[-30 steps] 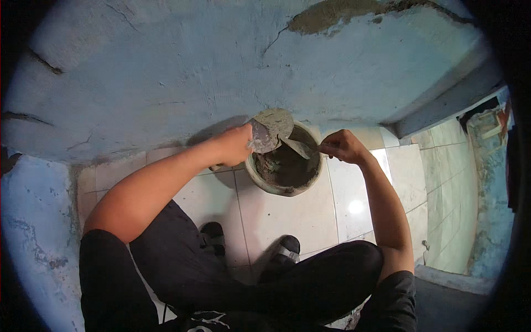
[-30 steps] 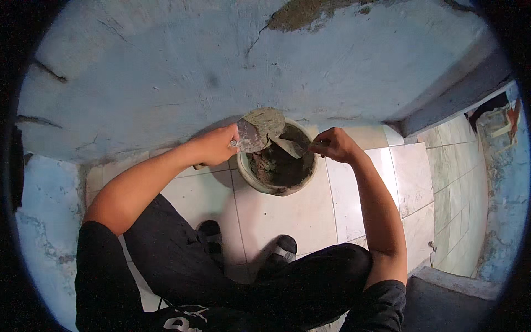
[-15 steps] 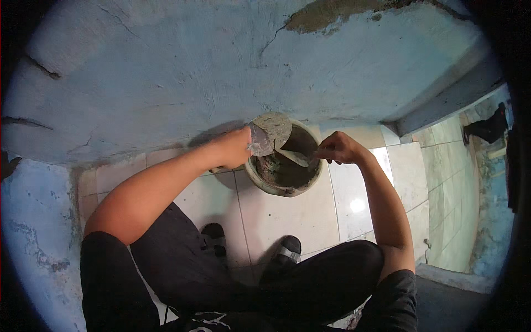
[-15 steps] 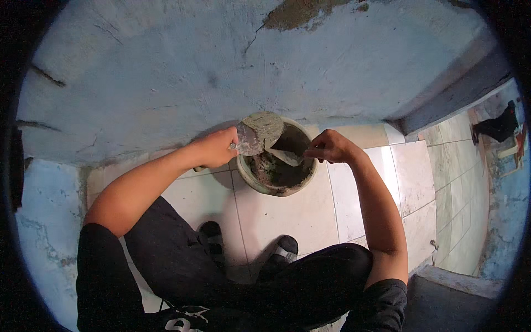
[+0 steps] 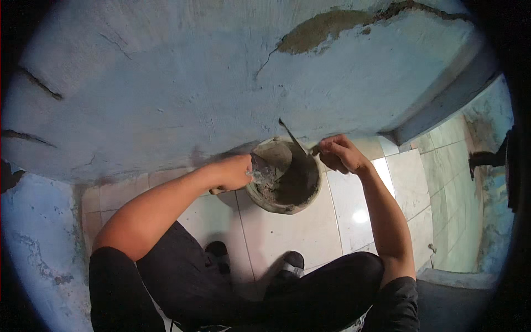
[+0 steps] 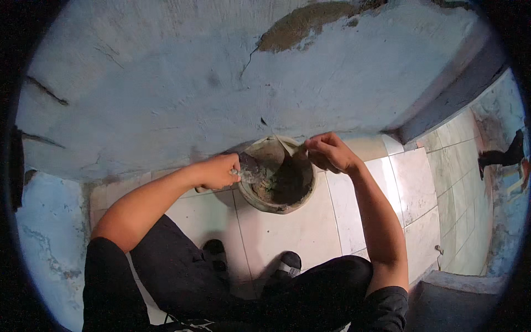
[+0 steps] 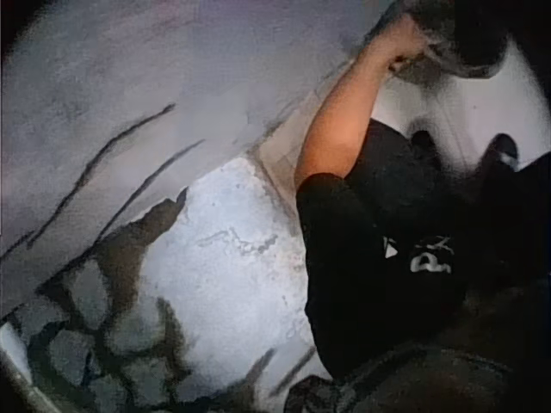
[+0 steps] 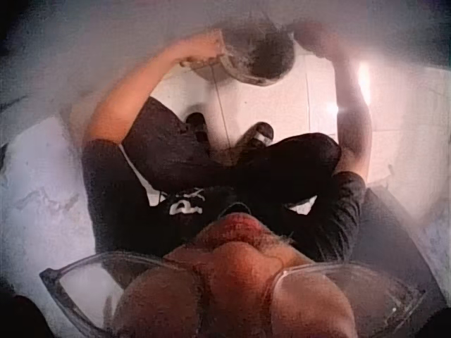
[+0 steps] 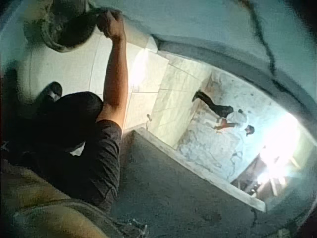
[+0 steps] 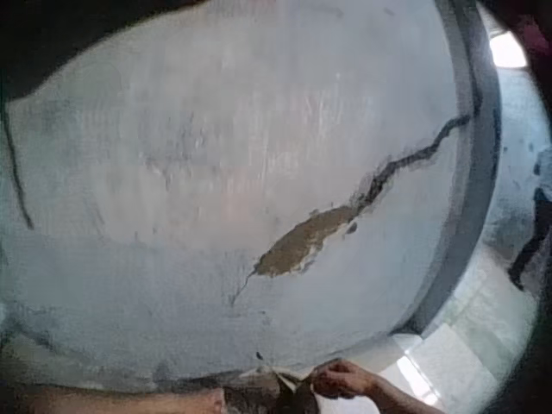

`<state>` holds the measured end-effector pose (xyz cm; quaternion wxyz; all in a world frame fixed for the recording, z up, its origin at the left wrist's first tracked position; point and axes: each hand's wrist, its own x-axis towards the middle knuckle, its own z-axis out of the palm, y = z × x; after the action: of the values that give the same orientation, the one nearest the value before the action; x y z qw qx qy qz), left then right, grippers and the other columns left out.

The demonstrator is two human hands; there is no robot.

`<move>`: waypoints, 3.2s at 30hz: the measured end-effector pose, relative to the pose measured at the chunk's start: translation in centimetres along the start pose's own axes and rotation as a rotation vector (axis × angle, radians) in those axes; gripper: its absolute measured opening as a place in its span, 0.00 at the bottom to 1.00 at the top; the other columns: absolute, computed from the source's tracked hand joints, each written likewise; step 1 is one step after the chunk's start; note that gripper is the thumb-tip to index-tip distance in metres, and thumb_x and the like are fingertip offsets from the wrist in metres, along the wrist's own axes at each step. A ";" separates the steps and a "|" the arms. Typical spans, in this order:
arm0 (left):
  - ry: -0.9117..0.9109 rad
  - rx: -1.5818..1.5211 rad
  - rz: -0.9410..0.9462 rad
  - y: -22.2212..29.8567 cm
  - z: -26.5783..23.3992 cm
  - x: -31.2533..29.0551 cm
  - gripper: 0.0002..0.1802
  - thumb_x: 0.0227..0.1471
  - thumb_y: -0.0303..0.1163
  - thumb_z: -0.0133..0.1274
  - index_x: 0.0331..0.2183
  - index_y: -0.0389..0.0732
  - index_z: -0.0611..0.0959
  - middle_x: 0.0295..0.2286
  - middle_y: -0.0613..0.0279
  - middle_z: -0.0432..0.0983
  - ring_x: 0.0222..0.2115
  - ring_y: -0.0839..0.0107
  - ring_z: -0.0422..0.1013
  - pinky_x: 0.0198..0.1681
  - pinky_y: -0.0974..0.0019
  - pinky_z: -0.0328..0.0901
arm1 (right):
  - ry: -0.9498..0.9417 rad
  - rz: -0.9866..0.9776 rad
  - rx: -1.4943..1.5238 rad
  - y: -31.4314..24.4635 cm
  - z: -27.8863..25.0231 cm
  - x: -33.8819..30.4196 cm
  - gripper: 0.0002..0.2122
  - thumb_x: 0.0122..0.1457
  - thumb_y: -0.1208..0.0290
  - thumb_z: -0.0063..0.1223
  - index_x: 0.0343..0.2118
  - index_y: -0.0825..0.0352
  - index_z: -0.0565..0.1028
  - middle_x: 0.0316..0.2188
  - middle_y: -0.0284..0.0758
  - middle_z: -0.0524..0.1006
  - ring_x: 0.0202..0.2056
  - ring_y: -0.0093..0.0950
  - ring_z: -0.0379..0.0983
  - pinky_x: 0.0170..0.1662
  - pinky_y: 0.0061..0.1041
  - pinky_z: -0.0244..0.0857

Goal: The person patches a vertical crack in a cement wall by applying wet mortar mix from a bucket into the crack with a trowel.

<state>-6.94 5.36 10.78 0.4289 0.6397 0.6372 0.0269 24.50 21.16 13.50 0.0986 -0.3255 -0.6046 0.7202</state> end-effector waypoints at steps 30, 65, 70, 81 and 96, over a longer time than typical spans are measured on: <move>-0.139 -0.127 -0.052 -0.2 -0.8 0.9 0.19 0.63 0.37 0.56 0.46 0.34 0.70 0.32 0.57 0.78 0.24 0.72 0.71 0.24 0.61 0.66 | 0.678 -0.637 -0.695 -3.1 4.0 8.1 0.16 0.67 0.58 0.56 0.43 0.69 0.71 0.16 0.41 0.68 0.18 0.37 0.62 0.26 0.36 0.58; -0.137 -0.141 -0.047 -0.5 -0.5 0.9 0.20 0.62 0.36 0.57 0.47 0.34 0.70 0.33 0.55 0.77 0.24 0.70 0.71 0.24 0.60 0.65 | 0.776 -0.701 -0.718 -2.6 4.0 8.0 0.13 0.67 0.60 0.56 0.40 0.67 0.71 0.15 0.41 0.68 0.17 0.39 0.62 0.25 0.35 0.58; -0.124 -0.157 -0.052 -0.6 -0.4 1.1 0.20 0.61 0.36 0.58 0.47 0.34 0.71 0.33 0.54 0.78 0.25 0.69 0.72 0.24 0.61 0.66 | 0.790 -0.704 -0.713 -3.0 4.3 7.6 0.13 0.67 0.60 0.56 0.41 0.67 0.71 0.15 0.41 0.67 0.17 0.40 0.62 0.25 0.36 0.58; -0.146 -0.157 -0.057 -0.1 -0.8 0.8 0.20 0.62 0.36 0.57 0.47 0.33 0.70 0.32 0.54 0.78 0.24 0.69 0.72 0.24 0.60 0.66 | 0.797 -0.696 -0.656 -2.8 4.6 7.8 0.14 0.67 0.59 0.57 0.42 0.67 0.72 0.16 0.44 0.70 0.18 0.42 0.65 0.25 0.37 0.59; -0.164 -0.120 -0.075 -0.2 -0.7 1.0 0.20 0.62 0.38 0.57 0.46 0.33 0.71 0.37 0.51 0.78 0.30 0.65 0.74 0.31 0.57 0.69 | 0.874 -0.716 -0.796 -3.9 3.2 7.2 0.13 0.66 0.59 0.58 0.41 0.65 0.72 0.19 0.43 0.74 0.21 0.46 0.72 0.26 0.38 0.63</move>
<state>-7.35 6.49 10.58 0.5178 0.5889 0.6206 -0.0035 16.10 23.37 14.80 0.4379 -0.3775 -0.7982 0.1692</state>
